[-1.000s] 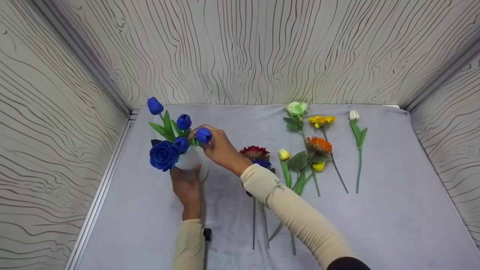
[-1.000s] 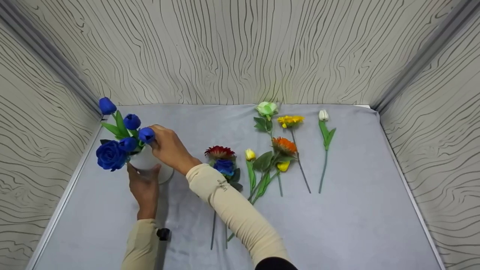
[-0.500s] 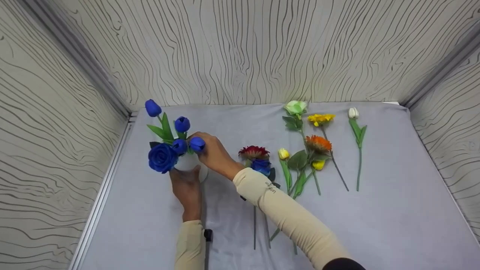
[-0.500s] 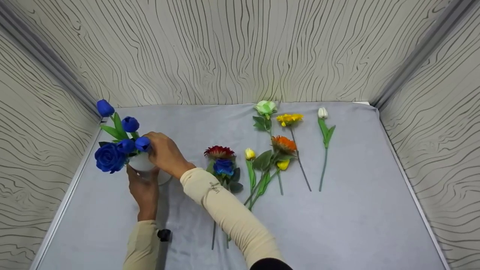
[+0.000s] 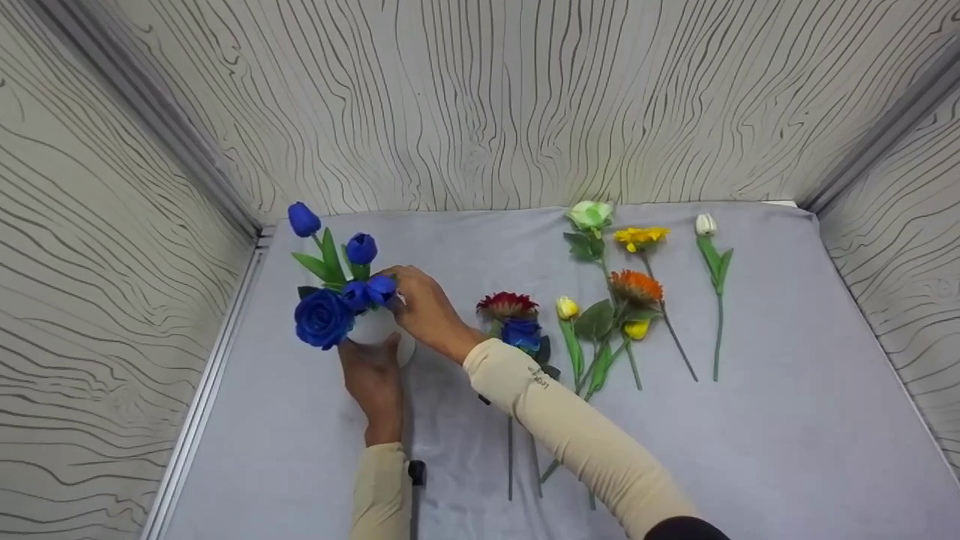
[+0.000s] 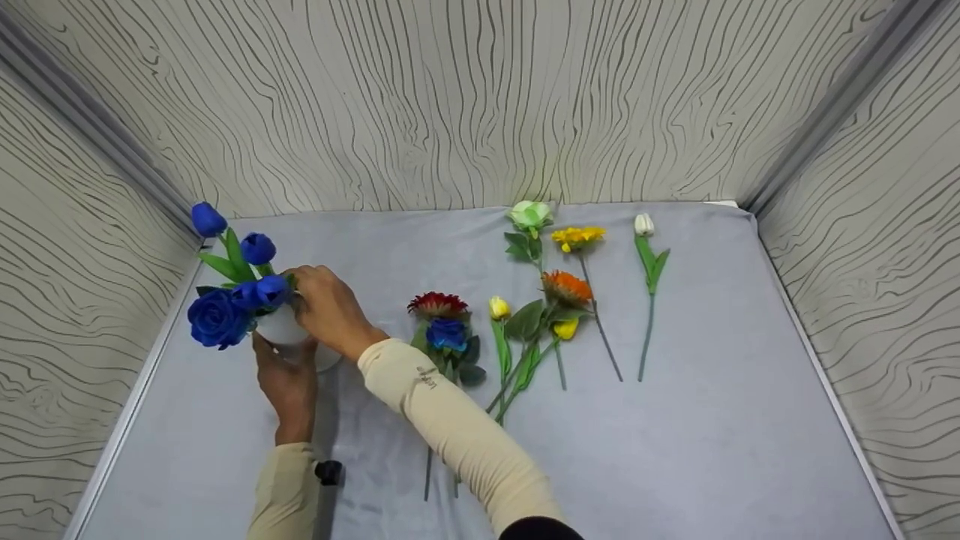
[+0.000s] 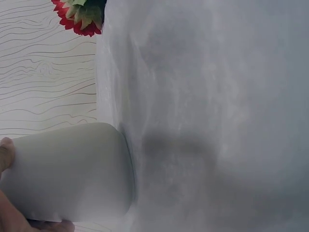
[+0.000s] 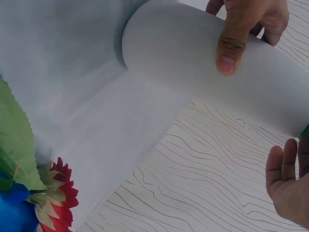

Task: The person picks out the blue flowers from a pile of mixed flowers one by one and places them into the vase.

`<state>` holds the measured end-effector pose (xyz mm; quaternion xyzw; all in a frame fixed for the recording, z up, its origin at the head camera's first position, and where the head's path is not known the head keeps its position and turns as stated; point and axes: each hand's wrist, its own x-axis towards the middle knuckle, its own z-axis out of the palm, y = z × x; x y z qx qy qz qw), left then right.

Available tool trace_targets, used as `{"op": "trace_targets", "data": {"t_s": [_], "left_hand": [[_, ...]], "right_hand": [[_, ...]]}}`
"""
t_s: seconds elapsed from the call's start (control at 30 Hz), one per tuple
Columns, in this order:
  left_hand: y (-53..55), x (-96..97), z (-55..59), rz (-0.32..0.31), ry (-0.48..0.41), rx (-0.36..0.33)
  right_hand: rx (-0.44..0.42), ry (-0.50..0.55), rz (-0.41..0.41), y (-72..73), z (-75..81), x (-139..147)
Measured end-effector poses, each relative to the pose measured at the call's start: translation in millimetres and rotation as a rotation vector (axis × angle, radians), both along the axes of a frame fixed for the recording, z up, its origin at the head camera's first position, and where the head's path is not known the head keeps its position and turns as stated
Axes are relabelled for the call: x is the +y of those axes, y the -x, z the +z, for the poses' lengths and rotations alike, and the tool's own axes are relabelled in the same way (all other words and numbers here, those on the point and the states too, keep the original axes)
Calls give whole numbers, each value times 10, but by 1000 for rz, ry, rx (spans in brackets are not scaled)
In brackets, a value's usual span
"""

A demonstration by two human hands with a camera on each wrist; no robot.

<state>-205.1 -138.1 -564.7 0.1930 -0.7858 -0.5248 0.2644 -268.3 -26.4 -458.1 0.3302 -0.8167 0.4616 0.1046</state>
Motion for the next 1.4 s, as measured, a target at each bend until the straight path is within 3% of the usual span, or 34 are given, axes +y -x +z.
{"op": "trace_targets", "data": {"t_s": [0.23,0.47,0.67,0.87,1.03,1.1,1.23,1.4], "left_hand": [[-10,9,-24,-6,-9,17],[18,10,4,-3,21,-3],[-8,37,27,-6,-12,45],[-119,127,79,72,1,145],[-232,271,107,188,65,161],[-280,359,119,207,82,173],[-345,542,141,142,66,209],[-392,739,116,9,100,189]], "right_hand": [[-72,54,-15,-139,-41,136],[-92,25,-43,-262,-75,344],[-130,43,-65,-341,-129,475],[-199,83,-128,-401,-223,604],[-247,124,-208,-414,-335,779],[-267,131,-247,-407,-384,859],[-312,151,-300,-385,-477,1004],[-380,149,-355,-394,-560,1159]]}}
